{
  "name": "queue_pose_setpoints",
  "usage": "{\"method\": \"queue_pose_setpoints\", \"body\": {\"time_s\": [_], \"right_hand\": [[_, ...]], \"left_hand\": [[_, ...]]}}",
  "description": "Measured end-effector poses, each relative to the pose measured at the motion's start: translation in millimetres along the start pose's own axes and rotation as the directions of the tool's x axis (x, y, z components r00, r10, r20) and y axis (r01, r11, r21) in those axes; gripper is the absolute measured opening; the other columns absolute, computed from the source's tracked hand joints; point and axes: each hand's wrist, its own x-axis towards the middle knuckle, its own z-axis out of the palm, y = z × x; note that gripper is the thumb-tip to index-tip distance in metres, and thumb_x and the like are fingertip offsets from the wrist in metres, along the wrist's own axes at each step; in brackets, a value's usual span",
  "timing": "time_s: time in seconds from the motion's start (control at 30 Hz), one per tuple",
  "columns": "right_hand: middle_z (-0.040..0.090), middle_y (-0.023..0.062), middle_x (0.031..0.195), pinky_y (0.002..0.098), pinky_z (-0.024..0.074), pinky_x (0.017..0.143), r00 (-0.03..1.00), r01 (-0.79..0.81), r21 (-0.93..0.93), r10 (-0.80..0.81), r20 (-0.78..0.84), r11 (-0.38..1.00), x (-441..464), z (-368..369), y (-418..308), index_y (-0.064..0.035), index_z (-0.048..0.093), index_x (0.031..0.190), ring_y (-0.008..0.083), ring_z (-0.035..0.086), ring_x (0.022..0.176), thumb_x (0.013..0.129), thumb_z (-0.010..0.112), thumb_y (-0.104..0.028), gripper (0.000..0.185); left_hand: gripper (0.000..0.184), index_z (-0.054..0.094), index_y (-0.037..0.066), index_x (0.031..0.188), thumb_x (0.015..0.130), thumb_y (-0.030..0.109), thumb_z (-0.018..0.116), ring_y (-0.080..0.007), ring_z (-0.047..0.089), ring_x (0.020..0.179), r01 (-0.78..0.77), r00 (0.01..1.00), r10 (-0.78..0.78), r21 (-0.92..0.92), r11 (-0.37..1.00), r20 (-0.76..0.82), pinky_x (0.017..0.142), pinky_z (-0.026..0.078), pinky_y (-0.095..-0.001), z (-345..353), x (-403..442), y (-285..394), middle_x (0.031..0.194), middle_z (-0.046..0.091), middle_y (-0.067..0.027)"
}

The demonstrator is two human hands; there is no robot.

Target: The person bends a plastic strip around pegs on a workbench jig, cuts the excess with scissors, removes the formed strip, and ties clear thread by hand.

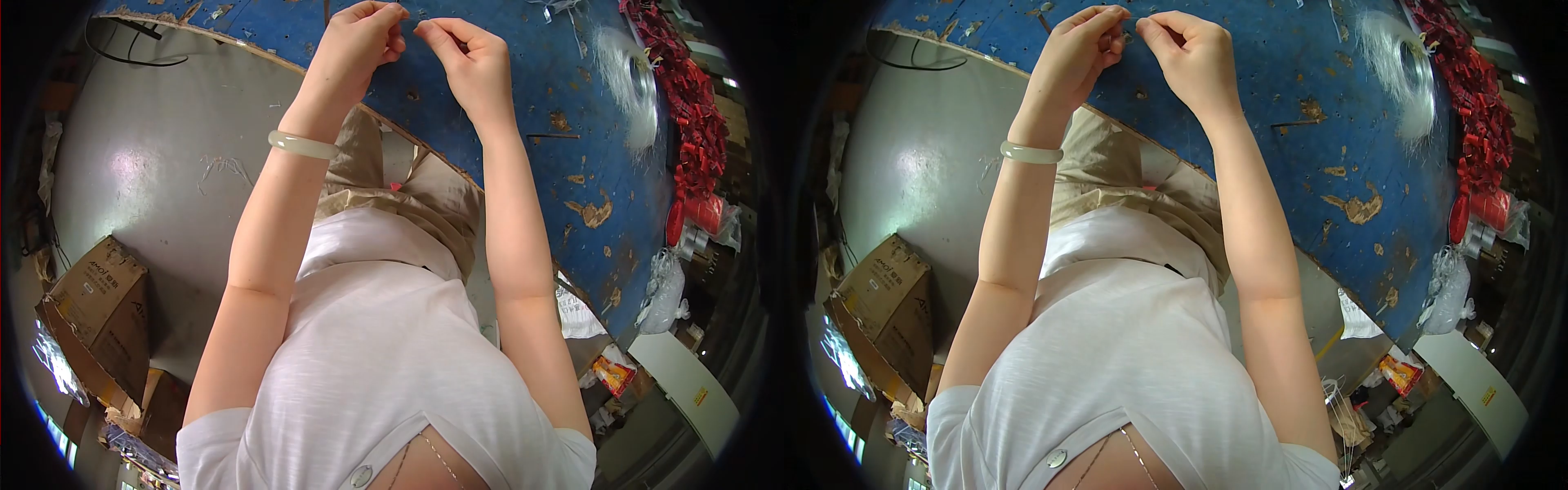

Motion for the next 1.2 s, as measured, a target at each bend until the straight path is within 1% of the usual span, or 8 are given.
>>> {"method": "queue_pose_setpoints", "body": {"time_s": [0.2, 0.4, 0.5, 0.6, 0.7, 0.8, 1.0, 1.2], "right_hand": [[0.068, 0.0021, 0.080, 0.0191, 0.0441, 0.064, 0.998, -0.052, -0.012, 0.052, 0.044, 0.999, 2, 0, -2, -0.0002, 0.070, 0.092, 0.0054, 0.058, 0.072, 0.087, 0.062, -0.016, 0.019], [0.067, -0.0004, 0.077, 0.0184, 0.0413, 0.061, 0.993, -0.073, 0.098, 0.063, 0.103, 0.992, 3, -2, 3, -0.0002, 0.070, 0.094, 0.0035, 0.055, 0.070, 0.087, 0.062, -0.017, 0.020], [0.067, 0.0002, 0.078, 0.0182, 0.0414, 0.061, 0.972, -0.212, 0.087, 0.200, 0.127, 0.973, 2, -6, 5, -0.0001, 0.070, 0.094, 0.0034, 0.055, 0.070, 0.087, 0.062, -0.017, 0.020], [0.068, 0.0012, 0.081, 0.0178, 0.0421, 0.061, 0.994, -0.084, 0.090, 0.076, 0.084, 0.992, 1, -4, 1, 0.0003, 0.070, 0.094, 0.0035, 0.056, 0.071, 0.087, 0.063, -0.018, 0.020], [0.069, 0.0029, 0.084, 0.0184, 0.0444, 0.065, 0.988, -0.124, 0.051, 0.118, 0.101, 0.991, 1, -6, -2, 0.0008, 0.070, 0.094, 0.0052, 0.059, 0.074, 0.087, 0.064, -0.017, 0.021], [0.069, 0.0044, 0.085, 0.0195, 0.0462, 0.068, 0.995, -0.080, 0.114, 0.072, 0.075, 0.990, 1, -5, 5, 0.0012, 0.070, 0.094, 0.0071, 0.061, 0.077, 0.087, 0.063, -0.017, 0.021], [0.070, 0.0055, 0.086, 0.0203, 0.0469, 0.070, 0.992, -0.105, 0.098, 0.098, 0.076, 0.990, 2, -7, 5, 0.0013, 0.070, 0.093, 0.0083, 0.062, 0.079, 0.087, 0.063, -0.017, 0.021], [0.070, 0.0055, 0.086, 0.0204, 0.0468, 0.070, 0.993, -0.088, 0.081, 0.081, 0.085, 0.993, 2, -8, 4, 0.0012, 0.070, 0.093, 0.0084, 0.062, 0.079, 0.086, 0.063, -0.017, 0.020]], "left_hand": [[0.017, 0.058, 0.004, 0.092, 0.093, 0.021, 0.056, -0.0068, 0.047, 0.058, -0.044, 0.992, 0.060, -0.133, 0.990, 0.112, 0.052, 0.036, -0.0196, -2, -3, -3, 0.068, 0.052, 0.0008], [0.021, 0.060, 0.001, 0.100, 0.092, 0.020, 0.057, -0.0049, 0.045, 0.061, -0.095, 0.972, 0.097, -0.017, 0.995, 0.216, 0.054, 0.036, -0.0185, -3, -8, 6, 0.072, 0.054, 0.0021], [0.018, 0.062, -0.001, 0.098, 0.092, 0.015, 0.057, -0.0054, 0.047, 0.062, -0.214, 0.957, 0.163, 0.204, 0.955, 0.241, 0.055, 0.039, -0.0191, -6, -6, 9, 0.073, 0.057, 0.0008], [0.015, 0.062, -0.003, 0.095, 0.090, 0.010, 0.057, -0.0063, 0.050, 0.062, -0.305, 0.943, 0.231, 0.347, 0.887, 0.238, 0.055, 0.041, -0.0206, -6, -7, 5, 0.072, 0.059, -0.0003], [0.012, 0.061, -0.002, 0.093, 0.088, 0.008, 0.059, -0.0075, 0.051, 0.061, -0.329, 0.944, 0.272, 0.478, 0.814, 0.186, 0.055, 0.042, -0.0224, -2, -10, 4, 0.070, 0.058, -0.0014], [0.011, 0.060, -0.003, 0.091, 0.088, 0.008, 0.059, -0.0082, 0.052, 0.061, -0.370, 0.929, 0.318, 0.541, 0.755, 0.190, 0.055, 0.043, -0.0230, 0, -14, 6, 0.068, 0.058, -0.0027], [0.009, 0.059, -0.002, 0.089, 0.088, 0.007, 0.059, -0.0084, 0.052, 0.061, -0.359, 0.933, 0.293, 0.576, 0.735, 0.208, 0.055, 0.043, -0.0235, 0, -16, 10, 0.068, 0.058, -0.0028], [0.009, 0.059, -0.003, 0.092, 0.088, 0.005, 0.058, -0.0082, 0.053, 0.062, -0.347, 0.938, 0.297, 0.469, 0.812, 0.181, 0.056, 0.044, -0.0230, 0, -15, 6, 0.071, 0.059, -0.0025]]}}
